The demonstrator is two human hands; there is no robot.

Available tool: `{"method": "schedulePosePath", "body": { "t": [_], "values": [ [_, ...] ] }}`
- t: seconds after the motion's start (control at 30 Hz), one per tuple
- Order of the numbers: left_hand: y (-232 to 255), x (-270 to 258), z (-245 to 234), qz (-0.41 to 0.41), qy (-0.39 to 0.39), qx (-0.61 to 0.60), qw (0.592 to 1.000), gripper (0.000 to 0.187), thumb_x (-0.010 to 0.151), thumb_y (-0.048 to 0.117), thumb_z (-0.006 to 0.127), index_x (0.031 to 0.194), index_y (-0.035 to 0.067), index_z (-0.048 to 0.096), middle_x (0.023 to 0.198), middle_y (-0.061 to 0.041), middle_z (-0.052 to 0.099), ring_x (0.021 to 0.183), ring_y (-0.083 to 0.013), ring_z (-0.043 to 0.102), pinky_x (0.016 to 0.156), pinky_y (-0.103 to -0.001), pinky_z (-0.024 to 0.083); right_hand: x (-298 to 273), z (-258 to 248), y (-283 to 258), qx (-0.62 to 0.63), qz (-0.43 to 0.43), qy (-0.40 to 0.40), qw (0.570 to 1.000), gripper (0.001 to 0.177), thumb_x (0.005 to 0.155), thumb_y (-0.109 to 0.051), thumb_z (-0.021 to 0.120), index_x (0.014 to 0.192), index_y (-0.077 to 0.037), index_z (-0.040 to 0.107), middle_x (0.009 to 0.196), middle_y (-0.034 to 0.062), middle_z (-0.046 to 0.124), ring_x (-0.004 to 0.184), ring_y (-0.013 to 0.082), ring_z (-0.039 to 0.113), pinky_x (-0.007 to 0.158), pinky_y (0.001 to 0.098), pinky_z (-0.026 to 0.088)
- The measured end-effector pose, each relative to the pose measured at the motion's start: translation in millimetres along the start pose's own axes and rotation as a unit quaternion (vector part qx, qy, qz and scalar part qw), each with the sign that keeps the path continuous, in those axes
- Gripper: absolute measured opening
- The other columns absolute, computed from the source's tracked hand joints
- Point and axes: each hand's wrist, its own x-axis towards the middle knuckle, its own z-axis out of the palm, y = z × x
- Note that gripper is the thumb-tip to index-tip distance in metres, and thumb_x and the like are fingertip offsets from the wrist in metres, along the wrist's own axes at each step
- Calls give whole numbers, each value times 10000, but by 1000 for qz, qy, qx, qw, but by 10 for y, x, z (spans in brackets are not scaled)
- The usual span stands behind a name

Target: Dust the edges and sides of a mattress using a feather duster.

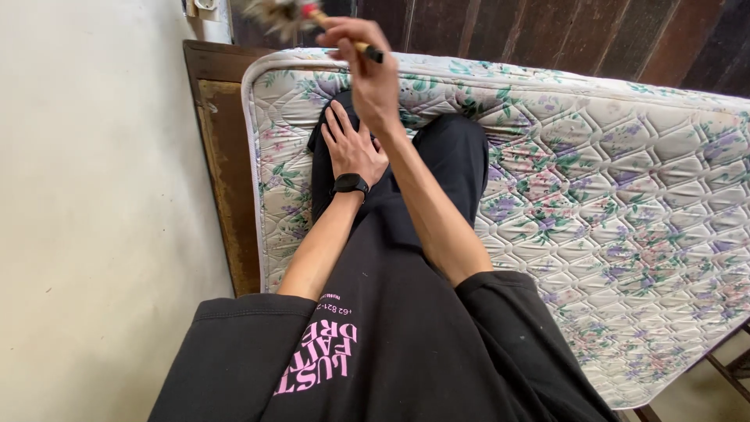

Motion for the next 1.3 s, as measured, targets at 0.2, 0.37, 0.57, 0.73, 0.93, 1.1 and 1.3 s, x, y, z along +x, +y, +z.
{"method": "schedulePosePath", "body": {
  "t": [0.2,0.37,0.57,0.73,0.93,1.1,1.3],
  "values": [
    [-98,-30,-62,33,-14,27,999,804,1037,600,478,1556,-12,436,1640,-304,152,1511,-499,193,1206,-621,285,-124,63,379,41,151,-62,986,179,1048,-206,577,1117,-55,643,1020,129,735,840,188,769,750,286,673],
    [-64,-28,-206,33,43,5,999,714,851,342,551,1508,107,402,1562,-334,313,1424,-512,357,1146,-635,357,38,-470,401,-53,98,-31,993,191,1071,-218,528,1084,-35,579,981,165,721,750,203,733,651,279,639],
    [-80,26,-175,18,8,1,1000,780,810,372,552,1537,131,403,1598,-336,287,1457,-506,328,1166,-619,310,29,-1279,237,-241,44,4,969,101,1097,-118,499,1058,-26,505,937,139,602,776,214,707,588,277,583],
    [-82,37,-178,22,9,-13,1000,791,791,379,549,1528,128,410,1590,-348,297,1451,-518,335,1164,-624,303,-57,-1408,57,-458,-54,34,887,94,1105,-54,464,1052,-25,536,1001,114,505,708,199,566,565,325,471],
    [-79,26,-215,28,53,-5,998,800,748,374,582,1497,119,468,1552,-351,368,1410,-503,404,1141,-601,348,-191,-771,-69,-388,-114,75,912,290,937,208,580,1101,-28,617,1156,119,583,1088,276,600,1055,479,567],
    [-106,31,-178,35,51,-27,998,764,783,339,579,1490,90,432,1556,-356,346,1414,-521,376,1135,-626,337,-321,-558,-138,-178,-16,7,984,175,1129,-147,432,1168,-51,573,1218,105,646,1001,223,730,867,307,648],
    [-112,46,-128,32,48,-12,998,795,763,358,562,1511,123,432,1571,-367,322,1424,-517,371,1149,-612,323,-581,-1283,64,-284,48,43,957,223,1126,-298,418,1129,-96,513,986,125,742,706,164,739,564,265,630]
  ]
}}
